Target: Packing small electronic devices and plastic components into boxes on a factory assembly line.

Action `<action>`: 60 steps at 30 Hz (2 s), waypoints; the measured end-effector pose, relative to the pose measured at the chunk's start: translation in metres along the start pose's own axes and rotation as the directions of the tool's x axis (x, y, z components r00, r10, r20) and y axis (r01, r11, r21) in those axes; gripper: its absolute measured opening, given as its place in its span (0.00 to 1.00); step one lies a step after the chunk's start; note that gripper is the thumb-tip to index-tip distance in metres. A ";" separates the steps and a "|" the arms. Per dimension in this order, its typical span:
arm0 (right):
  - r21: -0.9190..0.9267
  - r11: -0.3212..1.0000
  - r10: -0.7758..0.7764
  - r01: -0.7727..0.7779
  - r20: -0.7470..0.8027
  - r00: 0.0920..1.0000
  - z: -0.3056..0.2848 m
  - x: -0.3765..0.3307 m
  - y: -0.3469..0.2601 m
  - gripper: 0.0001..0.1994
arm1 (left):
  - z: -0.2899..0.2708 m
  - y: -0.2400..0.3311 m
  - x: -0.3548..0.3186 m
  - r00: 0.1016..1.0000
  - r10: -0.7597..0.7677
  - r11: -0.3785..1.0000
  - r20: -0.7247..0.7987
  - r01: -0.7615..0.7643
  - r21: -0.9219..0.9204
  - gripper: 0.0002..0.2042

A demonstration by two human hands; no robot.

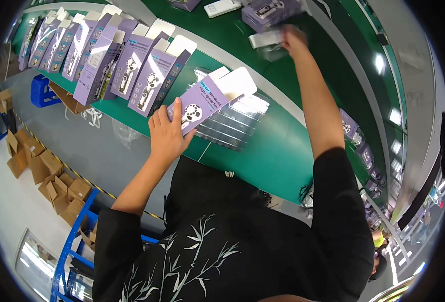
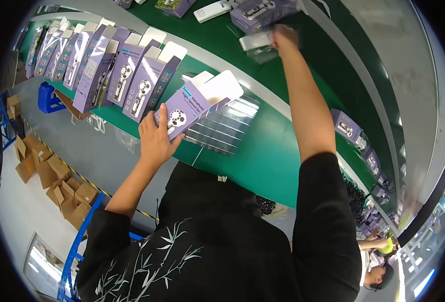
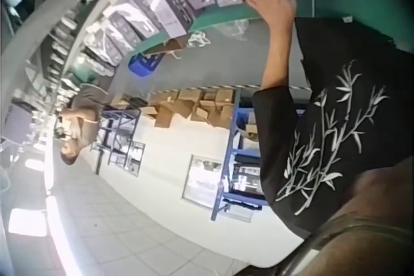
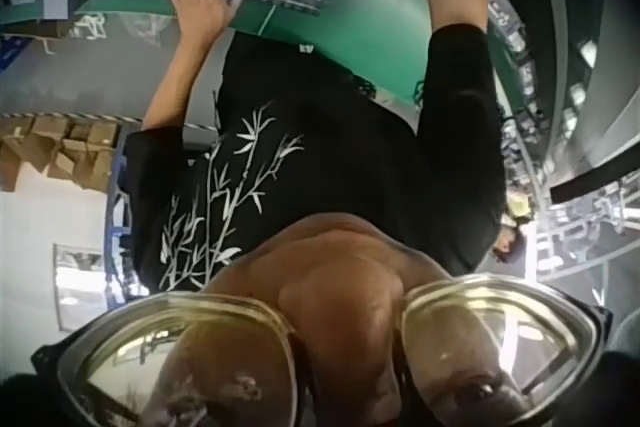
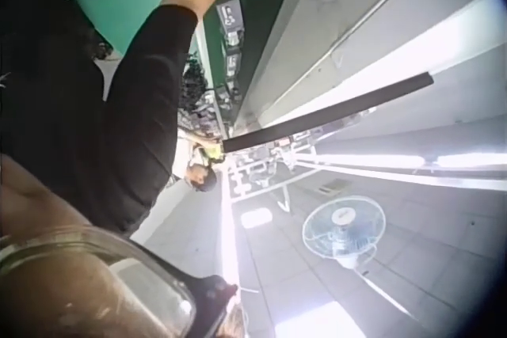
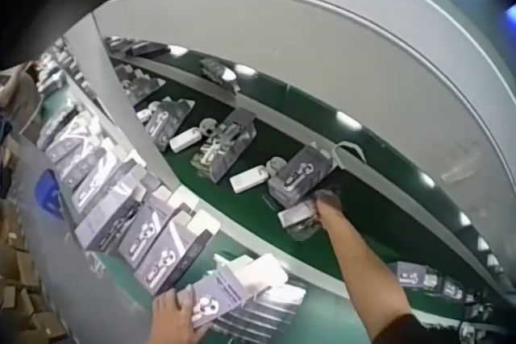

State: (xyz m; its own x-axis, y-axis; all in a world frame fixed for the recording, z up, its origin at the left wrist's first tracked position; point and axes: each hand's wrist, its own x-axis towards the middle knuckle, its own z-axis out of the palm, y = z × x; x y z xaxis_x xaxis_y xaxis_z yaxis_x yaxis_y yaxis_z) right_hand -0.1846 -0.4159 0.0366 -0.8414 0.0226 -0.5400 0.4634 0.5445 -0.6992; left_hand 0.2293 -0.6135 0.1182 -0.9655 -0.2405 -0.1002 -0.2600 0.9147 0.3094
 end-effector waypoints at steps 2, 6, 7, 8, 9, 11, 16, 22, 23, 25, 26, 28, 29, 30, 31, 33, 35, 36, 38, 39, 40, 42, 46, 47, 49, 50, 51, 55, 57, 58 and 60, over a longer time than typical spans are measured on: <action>0.198 0.976 0.066 -0.091 0.130 0.989 0.025 0.014 -0.014 0.13 | -0.002 -0.002 -0.002 1.000 -0.005 1.000 0.002 0.005 -0.007 0.50; -0.294 0.956 0.135 0.024 0.509 0.850 0.014 0.048 -0.003 0.16 | -0.008 -0.003 0.000 1.000 -0.019 1.000 -0.019 0.019 -0.018 0.48; -0.553 0.677 -0.218 0.486 0.479 0.850 0.008 0.040 0.007 0.16 | -0.009 -0.003 0.001 0.999 -0.026 1.000 -0.019 0.026 -0.016 0.48; -0.706 0.142 -0.511 0.694 0.548 0.662 0.000 0.028 0.018 0.15 | -0.011 -0.002 0.002 1.000 -0.003 0.999 -0.029 0.002 -0.034 0.47; -0.697 -0.435 -0.631 0.570 0.687 0.360 -0.004 0.022 0.024 0.15 | -0.012 -0.002 0.004 0.999 0.024 0.998 -0.038 -0.026 -0.049 0.47; -0.679 -0.395 -0.564 0.619 0.711 0.420 -0.015 0.013 0.015 0.18 | -0.018 -0.001 0.009 0.997 0.066 0.996 -0.041 -0.068 -0.063 0.46; -0.657 -0.087 -0.476 0.749 0.688 0.548 -0.075 -0.050 0.009 0.24 | -0.040 0.002 0.034 0.992 0.126 0.992 0.012 -0.125 -0.017 0.46; -0.595 0.045 -0.510 0.803 0.677 0.530 -0.130 -0.141 0.031 0.24 | -0.025 0.067 0.116 0.934 0.358 0.934 -0.002 -0.358 0.023 0.45; -0.583 0.051 -0.490 0.811 0.693 0.529 -0.137 -0.142 0.037 0.24 | -0.018 0.078 0.132 0.901 0.431 0.902 -0.039 -0.431 0.014 0.43; -0.584 0.056 -0.465 0.810 0.703 0.539 -0.173 -0.131 0.055 0.24 | 0.003 0.108 0.155 0.857 0.508 0.860 -0.083 -0.510 -0.004 0.42; -0.682 0.076 -0.406 0.728 0.645 0.647 -0.203 -0.115 0.066 0.23 | 0.015 0.122 0.163 0.827 0.550 0.830 -0.112 -0.557 -0.033 0.40; -0.769 0.087 -0.345 0.634 0.574 0.743 -0.257 -0.093 0.097 0.23 | 0.041 0.153 0.177 0.770 0.615 0.770 -0.168 -0.633 -0.082 0.37; -0.778 0.079 -0.409 0.623 0.545 0.732 -0.282 -0.086 0.117 0.22 | 0.055 0.174 0.182 0.772 0.613 0.771 -0.169 -0.631 -0.083 0.37; -0.787 0.069 -0.477 0.614 0.514 0.713 -0.294 -0.081 0.122 0.22 | 0.069 0.202 0.191 0.733 0.654 0.728 -0.188 -0.677 -0.104 0.35; -0.784 0.064 -0.482 0.617 0.517 0.707 -0.300 -0.074 0.127 0.22 | 0.078 0.223 0.199 0.691 0.693 0.682 -0.207 -0.721 -0.123 0.33; -0.774 0.051 -0.483 0.631 0.534 0.694 -0.302 -0.081 0.131 0.22 | 0.085 0.247 0.206 0.677 0.710 0.671 -0.191 -0.734 -0.105 0.33; -0.760 0.039 -0.490 0.649 0.551 0.675 -0.304 -0.089 0.125 0.23 | 0.086 0.266 0.210 0.639 0.753 0.638 -0.155 -0.767 -0.068 0.32; -0.776 -0.015 -0.433 0.631 0.574 0.695 -0.305 -0.093 0.114 0.22 | 0.090 0.274 0.212 0.648 0.746 0.649 -0.153 -0.759 -0.055 0.32; -0.794 -0.129 -0.317 0.594 0.601 0.734 -0.306 -0.096 0.099 0.21 | 0.099 0.292 0.214 0.616 0.772 0.606 -0.156 -0.788 -0.113 0.33; -0.801 -0.125 -0.324 0.586 0.591 0.739 -0.327 -0.068 0.133 0.21 | 0.104 0.308 0.219 0.580 0.798 0.561 -0.164 -0.814 -0.149 0.33; -0.831 -0.107 -0.381 0.546 0.541 0.750 -0.365 -0.049 0.176 0.20 | 0.104 0.317 0.223 0.584 0.794 0.568 -0.167 -0.812 -0.138 0.33; -0.885 -0.058 -0.482 0.462 0.430 0.763 -0.433 -0.004 0.245 0.19 | 0.107 0.333 0.236 0.708 0.677 0.702 -0.199 -0.703 -0.113 0.35; -0.863 0.395 -0.319 0.315 0.193 0.928 -0.494 -0.008 0.249 0.15 | 0.120 0.268 0.289 0.951 0.241 0.952 -0.196 -0.192 0.237 0.35; -0.869 0.394 -0.286 0.299 0.193 0.939 -0.493 -0.018 0.269 0.15 | 0.113 0.267 0.291 0.995 0.094 0.930 -0.022 -0.080 0.359 0.32; -0.898 0.234 -0.681 0.373 0.122 0.722 -0.477 -0.017 0.283 0.12 | 0.122 0.252 0.287 0.983 0.160 0.952 -0.092 -0.129 0.277 0.30; -0.803 0.548 -0.435 0.232 -0.037 0.900 -0.412 -0.052 0.255 0.11 | 0.121 0.234 0.291 0.956 0.232 0.954 -0.182 -0.186 0.236 0.29; -0.770 0.543 -0.434 0.336 0.086 0.897 -0.349 -0.065 0.250 0.14 | 0.120 0.212 0.289 0.915 0.296 0.947 -0.273 -0.245 0.207 0.28; -0.145 0.944 -0.160 0.295 0.583 0.797 -0.174 -0.172 0.230 0.14 | 0.032 0.231 0.224 0.968 0.246 0.969 -0.053 -0.246 0.010 0.38; 0.123 0.992 -0.107 0.029 0.695 0.711 -0.089 -0.210 0.194 0.16 | 0.015 0.190 0.193 0.955 0.252 0.964 -0.159 -0.262 -0.047 0.40; 0.296 0.951 -0.159 -0.090 0.717 0.679 -0.057 -0.219 0.191 0.16 | 0.016 0.162 0.175 0.923 0.285 0.950 -0.260 -0.307 -0.050 0.38; 0.285 0.955 -0.157 -0.078 0.713 0.683 -0.025 -0.221 0.193 0.15 | -0.010 0.119 0.133 0.962 0.208 0.973 -0.175 -0.221 -0.059 0.38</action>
State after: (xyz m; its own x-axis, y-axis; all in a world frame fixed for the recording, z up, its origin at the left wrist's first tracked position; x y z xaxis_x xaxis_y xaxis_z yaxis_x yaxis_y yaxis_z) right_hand 0.0840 -0.2952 0.0326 -0.4492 -0.6681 -0.5931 0.5874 0.2794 -0.7596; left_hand 0.0693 -0.5399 0.1516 -0.9863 -0.0980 0.1330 -0.0407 0.9244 0.3793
